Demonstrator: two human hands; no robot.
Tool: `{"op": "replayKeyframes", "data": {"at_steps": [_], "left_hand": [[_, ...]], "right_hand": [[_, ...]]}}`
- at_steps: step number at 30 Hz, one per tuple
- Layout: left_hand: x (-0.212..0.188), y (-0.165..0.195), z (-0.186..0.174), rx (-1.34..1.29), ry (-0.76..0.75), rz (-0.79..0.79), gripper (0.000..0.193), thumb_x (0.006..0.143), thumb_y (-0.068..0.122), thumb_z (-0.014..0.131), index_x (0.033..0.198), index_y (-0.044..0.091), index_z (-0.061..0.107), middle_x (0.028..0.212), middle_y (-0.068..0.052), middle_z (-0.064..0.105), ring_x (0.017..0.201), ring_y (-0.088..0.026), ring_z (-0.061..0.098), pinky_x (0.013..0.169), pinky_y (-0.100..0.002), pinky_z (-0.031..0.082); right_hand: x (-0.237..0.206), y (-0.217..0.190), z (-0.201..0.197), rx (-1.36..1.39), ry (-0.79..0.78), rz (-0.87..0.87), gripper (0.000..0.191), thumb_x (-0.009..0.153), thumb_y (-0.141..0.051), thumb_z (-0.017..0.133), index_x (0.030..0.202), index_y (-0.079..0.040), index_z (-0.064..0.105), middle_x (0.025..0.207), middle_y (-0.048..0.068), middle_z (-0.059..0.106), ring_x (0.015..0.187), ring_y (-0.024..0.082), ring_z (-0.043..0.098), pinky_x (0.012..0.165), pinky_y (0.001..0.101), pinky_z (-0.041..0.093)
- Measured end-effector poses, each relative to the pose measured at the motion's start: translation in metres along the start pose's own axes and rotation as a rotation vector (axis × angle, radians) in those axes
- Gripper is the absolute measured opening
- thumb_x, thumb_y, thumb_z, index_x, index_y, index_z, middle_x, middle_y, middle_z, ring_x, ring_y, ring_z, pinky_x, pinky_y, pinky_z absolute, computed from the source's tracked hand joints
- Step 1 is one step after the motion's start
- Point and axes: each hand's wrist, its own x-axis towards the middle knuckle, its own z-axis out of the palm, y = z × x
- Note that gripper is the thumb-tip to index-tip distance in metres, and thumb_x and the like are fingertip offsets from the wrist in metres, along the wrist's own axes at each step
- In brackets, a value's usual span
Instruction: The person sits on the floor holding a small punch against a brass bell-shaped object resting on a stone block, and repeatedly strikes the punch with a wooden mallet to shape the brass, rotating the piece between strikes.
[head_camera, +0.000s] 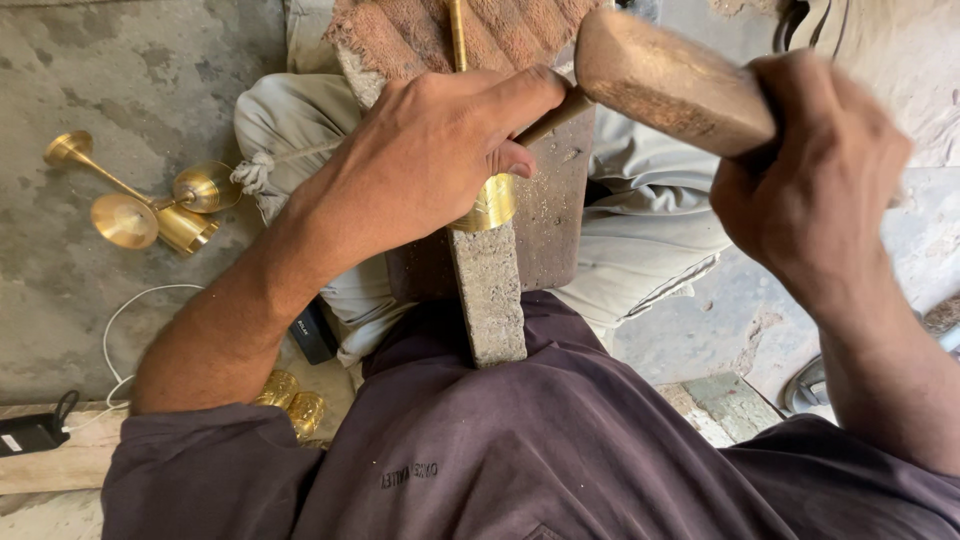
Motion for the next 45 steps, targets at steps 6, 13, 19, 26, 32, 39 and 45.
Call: {"op": "replayKeyframes", "data": {"at_steps": [6, 13, 19, 26, 32, 39, 45], "left_hand": [[-0.03, -0.001, 0.011, -0.112, 0.223, -0.14, 0.03, 0.111, 0.019, 0.073, 0.125, 0.003, 0.053, 0.095, -0.007, 0.071, 0.086, -0.016, 0.077, 0.067, -0.03, 0.065], [-0.056, 0.002, 0.04, -0.117, 0.354, -0.182, 0.033, 0.113, 0.024, 0.069, 0.128, 0.001, 0.052, 0.103, -0.01, 0.069, 0.093, -0.018, 0.078, 0.073, -0.025, 0.07], [-0.056, 0.001, 0.044, -0.103, 0.358, -0.189, 0.032, 0.114, 0.024, 0.068, 0.129, 0.0, 0.052, 0.104, -0.01, 0.069, 0.092, -0.017, 0.078, 0.07, -0.024, 0.067], [-0.051, 0.0, 0.039, -0.043, 0.295, -0.177, 0.035, 0.109, 0.026, 0.071, 0.127, 0.002, 0.054, 0.091, -0.007, 0.068, 0.081, -0.016, 0.073, 0.064, -0.029, 0.061], [-0.031, -0.003, 0.032, 0.047, 0.153, -0.147, 0.037, 0.103, 0.026, 0.076, 0.125, 0.004, 0.054, 0.083, -0.006, 0.067, 0.07, -0.018, 0.07, 0.057, -0.03, 0.058], [-0.012, -0.003, 0.01, 0.044, 0.037, -0.063, 0.038, 0.102, 0.019, 0.078, 0.125, 0.005, 0.052, 0.083, -0.01, 0.066, 0.07, -0.023, 0.071, 0.056, -0.04, 0.054], [-0.012, 0.0, 0.007, -0.029, 0.031, -0.053, 0.036, 0.101, 0.017, 0.078, 0.124, 0.006, 0.052, 0.089, -0.012, 0.067, 0.078, -0.024, 0.074, 0.061, -0.039, 0.056]], "right_hand": [[0.007, -0.005, -0.013, -0.084, 0.051, -0.122, 0.03, 0.085, 0.011, 0.069, 0.114, 0.006, 0.062, 0.084, 0.018, 0.067, 0.066, 0.028, 0.064, 0.057, 0.0373, 0.049], [0.019, -0.01, -0.022, 0.017, 0.046, -0.19, 0.032, 0.093, 0.016, 0.066, 0.123, 0.009, 0.058, 0.093, 0.021, 0.066, 0.072, 0.029, 0.066, 0.061, 0.0342, 0.051], [0.036, -0.036, -0.034, -0.106, -0.034, -0.235, 0.03, 0.093, 0.016, 0.071, 0.12, 0.007, 0.061, 0.088, 0.019, 0.069, 0.063, 0.024, 0.066, 0.055, 0.0324, 0.053], [0.049, -0.047, -0.042, -0.359, -0.113, -0.277, 0.04, 0.081, 0.013, 0.074, 0.118, 0.001, 0.068, 0.084, 0.016, 0.071, 0.063, 0.026, 0.067, 0.056, 0.0343, 0.056], [0.04, -0.041, -0.032, -0.326, -0.078, -0.22, 0.045, 0.077, 0.013, 0.072, 0.12, 0.002, 0.068, 0.09, 0.018, 0.072, 0.075, 0.031, 0.07, 0.065, 0.0383, 0.058], [0.013, -0.008, -0.023, 0.005, -0.035, -0.165, 0.033, 0.092, 0.016, 0.064, 0.124, 0.008, 0.06, 0.105, 0.021, 0.07, 0.094, 0.026, 0.074, 0.08, 0.0329, 0.06], [0.012, 0.001, -0.013, 0.073, -0.001, -0.137, 0.033, 0.091, 0.017, 0.057, 0.122, 0.007, 0.058, 0.108, 0.017, 0.071, 0.092, 0.024, 0.075, 0.078, 0.0306, 0.06]]}}
